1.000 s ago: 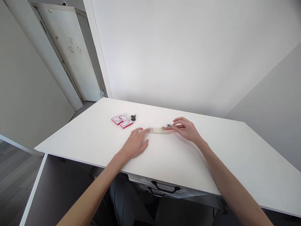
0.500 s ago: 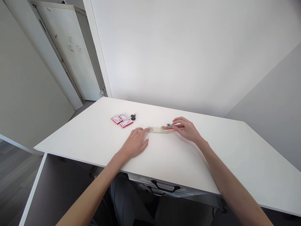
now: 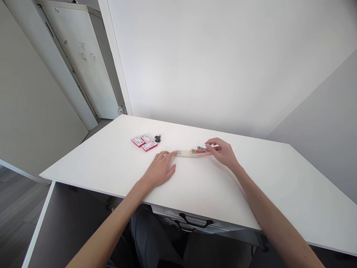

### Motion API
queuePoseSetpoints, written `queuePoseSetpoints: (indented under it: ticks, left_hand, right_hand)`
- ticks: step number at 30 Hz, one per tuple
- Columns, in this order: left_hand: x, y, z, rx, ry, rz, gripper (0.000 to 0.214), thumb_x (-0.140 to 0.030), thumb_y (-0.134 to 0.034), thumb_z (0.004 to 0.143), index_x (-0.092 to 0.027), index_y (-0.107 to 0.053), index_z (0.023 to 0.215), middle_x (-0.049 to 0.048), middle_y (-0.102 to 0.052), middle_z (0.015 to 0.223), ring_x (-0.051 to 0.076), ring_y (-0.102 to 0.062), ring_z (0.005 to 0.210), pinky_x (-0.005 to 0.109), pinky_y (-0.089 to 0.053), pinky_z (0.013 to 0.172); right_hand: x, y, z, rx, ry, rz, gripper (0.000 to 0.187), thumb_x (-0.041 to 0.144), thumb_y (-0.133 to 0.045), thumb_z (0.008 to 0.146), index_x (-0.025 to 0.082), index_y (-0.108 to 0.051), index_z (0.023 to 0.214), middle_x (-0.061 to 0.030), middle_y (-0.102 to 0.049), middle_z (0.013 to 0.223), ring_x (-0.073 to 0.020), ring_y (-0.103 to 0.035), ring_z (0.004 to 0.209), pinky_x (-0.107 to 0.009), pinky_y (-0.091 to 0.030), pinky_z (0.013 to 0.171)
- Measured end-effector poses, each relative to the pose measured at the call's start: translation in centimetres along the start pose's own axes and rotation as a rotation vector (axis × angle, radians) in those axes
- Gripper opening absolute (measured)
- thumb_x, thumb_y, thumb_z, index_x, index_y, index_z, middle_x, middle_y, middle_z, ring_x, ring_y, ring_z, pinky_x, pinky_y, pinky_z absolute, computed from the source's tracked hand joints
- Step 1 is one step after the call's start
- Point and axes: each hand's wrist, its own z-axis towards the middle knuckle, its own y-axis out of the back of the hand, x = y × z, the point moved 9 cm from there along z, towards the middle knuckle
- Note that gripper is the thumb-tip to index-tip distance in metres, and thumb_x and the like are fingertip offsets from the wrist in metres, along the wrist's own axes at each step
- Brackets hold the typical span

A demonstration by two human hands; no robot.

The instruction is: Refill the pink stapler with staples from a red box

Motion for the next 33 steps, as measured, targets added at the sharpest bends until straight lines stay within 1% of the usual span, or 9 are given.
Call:
queuePoseSetpoints:
  ticks: [4, 8, 10, 12, 15, 18, 26, 30, 33]
  left_hand:
    - [0.1, -0.1, 0.0, 0.001, 0.005, 0.012, 0.051, -0.033, -0.045, 0.105, -0.018, -0.045, 0.154, 0.0169, -0.064, 0.139, 0.034, -0.052, 0.139, 0.053, -0.048, 0.112]
    - [0.2, -0.1, -0.1, -0.004, 0.003, -0.016, 0.052, -0.032, -0.045, 0.104, -0.018, -0.045, 0.154, 0.0168, -0.062, 0.144, 0.033, -0.053, 0.14, 0.053, -0.049, 0.113]
    - [0.1, 0.0, -0.1, -0.007, -0.003, -0.036, 0.051, -0.032, -0.045, 0.104, -0.019, -0.045, 0.154, 0.0156, -0.061, 0.146, 0.033, -0.054, 0.14, 0.053, -0.049, 0.114]
    - [0.1, 0.0, -0.1, -0.004, -0.007, -0.045, 0.051, -0.031, -0.046, 0.104, -0.019, -0.045, 0.153, 0.0146, -0.06, 0.149, 0.032, -0.054, 0.14, 0.053, -0.048, 0.115]
    - [0.0, -0.1, -0.1, 0.004, -0.013, -0.05, 0.051, -0.03, -0.047, 0.103, -0.018, -0.046, 0.153, 0.0147, -0.06, 0.15, 0.032, -0.055, 0.139, 0.052, -0.047, 0.117]
    - [0.0, -0.3, -0.1, 0.019, -0.034, -0.069, 0.051, -0.028, -0.047, 0.102, -0.019, -0.045, 0.153, 0.0138, -0.06, 0.15, 0.032, -0.054, 0.14, 0.053, -0.045, 0.118]
    - [-0.8, -0.5, -0.2, 0.072, -0.125, -0.13, 0.052, -0.02, -0.044, 0.102, -0.027, -0.044, 0.153, 0.0059, -0.059, 0.155, 0.026, -0.052, 0.144, 0.049, -0.041, 0.122]
    - [-0.9, -0.4, -0.2, 0.09, -0.117, -0.129, 0.053, -0.02, -0.045, 0.101, -0.026, -0.045, 0.154, 0.0069, -0.057, 0.156, 0.027, -0.051, 0.146, 0.05, -0.041, 0.122]
    - [-0.9, -0.3, -0.2, 0.082, -0.105, -0.116, 0.053, -0.021, -0.046, 0.1, -0.024, -0.045, 0.153, 0.0084, -0.058, 0.155, 0.027, -0.053, 0.144, 0.05, -0.043, 0.121]
  right_hand:
    - [-3.6, 2.3, -0.2, -0.215, -0.306, 0.013, 0.061, 0.079, -0.051, 0.095, 0.023, -0.075, 0.09, -0.0101, -0.079, 0.11, -0.0274, -0.076, 0.095, -0.037, -0.057, 0.078]
    - [-5.6, 0.9, -0.1, -0.084, -0.477, 0.376, 0.075, 0.088, -0.039, 0.093, 0.022, -0.075, 0.095, -0.0139, -0.079, 0.12, -0.031, -0.077, 0.101, -0.032, -0.051, 0.059]
    - [-4.8, 0.2, 0.2, -0.037, -0.435, 0.539, 0.067, 0.084, -0.046, 0.094, 0.024, -0.074, 0.101, -0.0129, -0.079, 0.123, -0.0311, -0.078, 0.104, -0.033, -0.053, 0.062]
    - [-3.2, 0.0, 0.5, -0.031, -0.33, 0.601, 0.055, 0.076, -0.056, 0.095, 0.026, -0.074, 0.108, -0.0114, -0.079, 0.121, -0.031, -0.076, 0.11, -0.037, -0.058, 0.075]
    - [-1.1, -1.0, 0.3, 0.009, -0.208, 0.595, 0.044, 0.063, -0.069, 0.094, 0.027, -0.072, 0.12, -0.0096, -0.079, 0.114, -0.0311, -0.069, 0.126, -0.045, -0.057, 0.098]
    - [0.1, -2.6, -0.3, 0.071, -0.18, 0.512, 0.047, 0.059, -0.074, 0.093, 0.028, -0.07, 0.128, -0.0094, -0.077, 0.125, -0.0304, -0.067, 0.129, -0.05, -0.054, 0.108]
    - [1.7, -6.3, -2.3, 0.205, -0.207, 0.206, 0.047, 0.059, -0.063, 0.098, 0.032, -0.071, 0.136, -0.0041, -0.076, 0.13, -0.0296, -0.07, 0.12, -0.046, -0.056, 0.102]
    - [2.2, -7.4, -2.7, 0.263, -0.176, 0.097, 0.048, 0.059, -0.059, 0.099, 0.033, -0.07, 0.139, -0.001, -0.079, 0.121, -0.029, -0.072, 0.112, -0.045, -0.057, 0.1]
    - [2.1, -8.0, -2.9, 0.296, -0.158, 0.039, 0.053, 0.059, -0.056, 0.101, 0.037, -0.063, 0.149, -0.0008, -0.077, 0.13, -0.0313, -0.071, 0.119, -0.048, -0.056, 0.104]
